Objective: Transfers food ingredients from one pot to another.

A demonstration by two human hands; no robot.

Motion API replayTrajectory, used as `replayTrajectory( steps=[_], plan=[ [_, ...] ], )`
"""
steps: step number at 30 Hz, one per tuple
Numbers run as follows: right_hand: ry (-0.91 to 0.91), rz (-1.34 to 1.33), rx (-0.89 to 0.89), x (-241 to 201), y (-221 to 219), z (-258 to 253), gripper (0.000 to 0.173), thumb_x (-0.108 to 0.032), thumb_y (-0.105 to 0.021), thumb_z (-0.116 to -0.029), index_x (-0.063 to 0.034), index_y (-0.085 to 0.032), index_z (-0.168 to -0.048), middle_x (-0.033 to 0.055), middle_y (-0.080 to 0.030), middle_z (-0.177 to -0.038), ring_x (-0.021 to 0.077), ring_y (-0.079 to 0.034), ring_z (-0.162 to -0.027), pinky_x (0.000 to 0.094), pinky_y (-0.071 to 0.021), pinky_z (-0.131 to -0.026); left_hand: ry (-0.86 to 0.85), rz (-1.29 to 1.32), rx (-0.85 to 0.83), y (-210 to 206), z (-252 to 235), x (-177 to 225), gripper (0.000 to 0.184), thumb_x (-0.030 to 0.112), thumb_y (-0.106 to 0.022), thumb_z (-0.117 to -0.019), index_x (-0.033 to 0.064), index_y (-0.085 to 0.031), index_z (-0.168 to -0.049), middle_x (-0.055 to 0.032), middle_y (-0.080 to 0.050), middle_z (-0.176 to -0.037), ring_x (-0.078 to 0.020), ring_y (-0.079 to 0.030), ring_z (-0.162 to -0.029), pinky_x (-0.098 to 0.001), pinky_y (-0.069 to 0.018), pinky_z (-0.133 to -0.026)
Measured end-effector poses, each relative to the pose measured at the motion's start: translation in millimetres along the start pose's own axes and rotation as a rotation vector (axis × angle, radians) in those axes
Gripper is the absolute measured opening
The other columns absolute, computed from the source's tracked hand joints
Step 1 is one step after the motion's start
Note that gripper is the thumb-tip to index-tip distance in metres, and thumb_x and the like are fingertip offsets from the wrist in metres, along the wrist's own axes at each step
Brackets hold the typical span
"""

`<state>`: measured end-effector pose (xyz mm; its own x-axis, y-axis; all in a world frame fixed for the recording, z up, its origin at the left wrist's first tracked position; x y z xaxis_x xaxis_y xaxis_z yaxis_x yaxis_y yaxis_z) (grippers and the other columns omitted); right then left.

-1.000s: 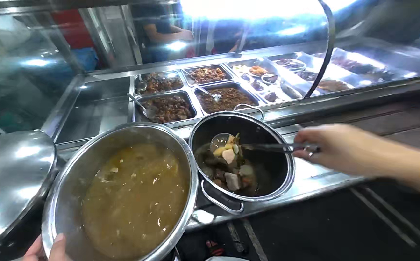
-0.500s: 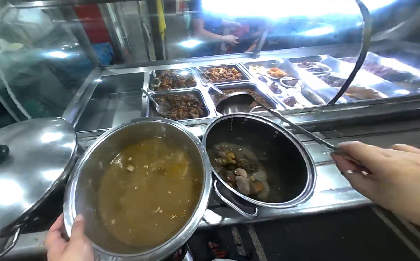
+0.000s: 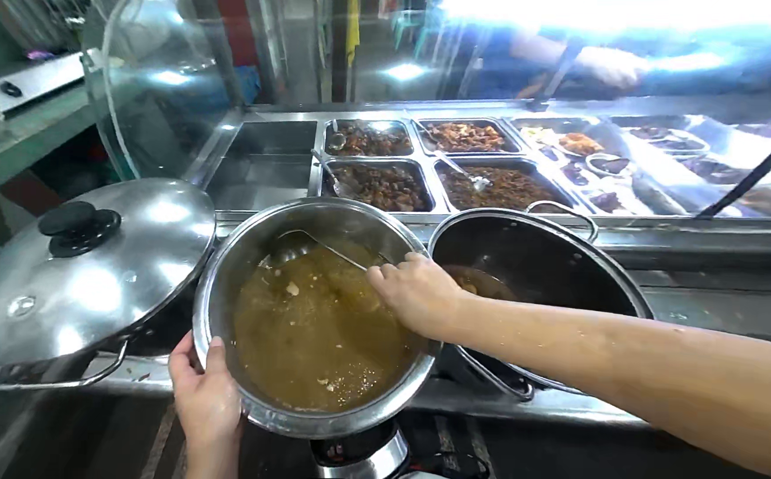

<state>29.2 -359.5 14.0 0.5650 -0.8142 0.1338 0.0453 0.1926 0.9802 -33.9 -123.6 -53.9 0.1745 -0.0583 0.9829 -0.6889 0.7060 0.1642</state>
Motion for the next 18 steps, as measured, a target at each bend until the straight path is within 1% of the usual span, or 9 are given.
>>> replayTrajectory(
  steps=[2, 5, 6, 9, 11, 14, 15, 18],
  plan=[
    [-0.02, 0.009, -0.121, -12, -2, -12, 0.016, 0.007, -0.054, -0.0986, 0.0083, -0.06, -0.114, 0.022, -0.069, -0.095, 0.0362, -0.07, -0.09, 0.047, -0.0508, -0.086, 0.0, -0.004, 0.009, 0, -1, -1, 0.039, 0.007, -0.05, -0.1049, -0.0059, -0.043, -0.141, -0.0194, -0.056, -0.121, -0.0145, -0.06, -0.103, -0.0271, -0.0503, -0.088],
    [-0.056, -0.006, -0.332, -29, 2, -26, 0.021, 0.007, -0.049, -0.1015, 0.0088, -0.055, -0.122, 0.0237, -0.067, -0.109, 0.0373, -0.068, -0.104, 0.048, -0.0481, -0.096, -0.013, 0.014, 0.0, 0, -2, -3, 0.038, 0.007, -0.049, -0.1053, -0.0062, -0.044, -0.141, -0.0185, -0.057, -0.12, -0.0132, -0.06, -0.102, -0.0262, -0.0503, -0.088],
    [-0.078, -0.03, -0.387, -33, 4, -29, 0.022, 0.006, -0.048, -0.1024, 0.0079, -0.054, -0.123, 0.0234, -0.066, -0.111, 0.0375, -0.067, -0.107, 0.0482, -0.0485, -0.096, -0.012, 0.023, -0.001, 0, -1, -2, 0.038, 0.006, -0.049, -0.1053, -0.006, -0.044, -0.141, -0.0178, -0.056, -0.12, -0.0127, -0.06, -0.102, -0.0257, -0.0503, -0.088],
    [-0.203, -0.222, -0.436, -41, 8, -36, 0.022, -0.003, -0.049, -0.1055, 0.0051, -0.056, -0.125, 0.0234, -0.068, -0.111, 0.0402, -0.068, -0.107, 0.0528, -0.0537, -0.089, -0.013, 0.05, 0.002, 0, -1, -2, 0.038, 0.005, -0.05, -0.1043, -0.0056, -0.044, -0.14, -0.0171, -0.057, -0.119, -0.0123, -0.061, -0.102, -0.0256, -0.0508, -0.087],
    [-0.247, -0.317, -0.429, -46, 9, -37, 0.024, -0.01, -0.05, -0.1068, 0.0044, -0.06, -0.123, 0.0228, -0.069, -0.111, 0.0392, -0.068, -0.108, 0.0538, -0.054, -0.088, -0.017, 0.055, -0.001, -1, -2, -3, 0.037, 0.006, -0.05, -0.1042, -0.0053, -0.045, -0.139, -0.0162, -0.057, -0.118, -0.0118, -0.061, -0.101, -0.0255, -0.0514, -0.087],
    [-0.217, -0.378, -0.422, -50, 7, -33, 0.026, -0.017, -0.049, -0.1083, 0.003, -0.064, -0.117, 0.0209, -0.069, -0.107, 0.037, -0.069, -0.105, 0.0525, -0.0547, -0.087, -0.005, 0.05, -0.004, -1, -3, -3, 0.037, 0.006, -0.05, -0.1047, -0.0054, -0.044, -0.14, -0.0159, -0.057, -0.118, -0.012, -0.061, -0.101, -0.026, -0.0512, -0.087],
    [-0.209, -0.41, -0.419, -51, 6, -32, 0.026, -0.018, -0.049, -0.1081, 0.0022, -0.064, -0.114, 0.02, -0.069, -0.105, 0.036, -0.069, -0.104, 0.0521, -0.0543, -0.087, -0.001, 0.048, -0.003, -1, -3, -3, 0.037, 0.006, -0.05, -0.1049, -0.0053, -0.044, -0.14, -0.0163, -0.057, -0.119, -0.0125, -0.061, -0.102, -0.0265, -0.0514, -0.087],
    [-0.205, -0.507, -0.459, -53, 8, -30, 0.023, -0.017, -0.05, -0.1071, 0.0006, -0.064, -0.11, 0.0183, -0.068, -0.103, 0.0336, -0.067, -0.102, 0.0512, -0.0532, -0.086, 0.003, 0.046, -0.005, -1, -3, -3, 0.038, 0.007, -0.05, -0.1051, -0.0052, -0.044, -0.14, -0.017, -0.056, -0.12, -0.0129, -0.061, -0.102, -0.0267, -0.0511, -0.088]
  ],
)
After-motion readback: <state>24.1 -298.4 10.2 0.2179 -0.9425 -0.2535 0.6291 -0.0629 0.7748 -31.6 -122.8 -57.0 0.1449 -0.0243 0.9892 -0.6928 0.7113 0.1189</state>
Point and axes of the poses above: each hand's wrist, its own z-axis away from the middle knuckle, its own y-axis out of the back of the hand, x = y × z, the point moved 1 cm from there along -z, towards the middle knuckle
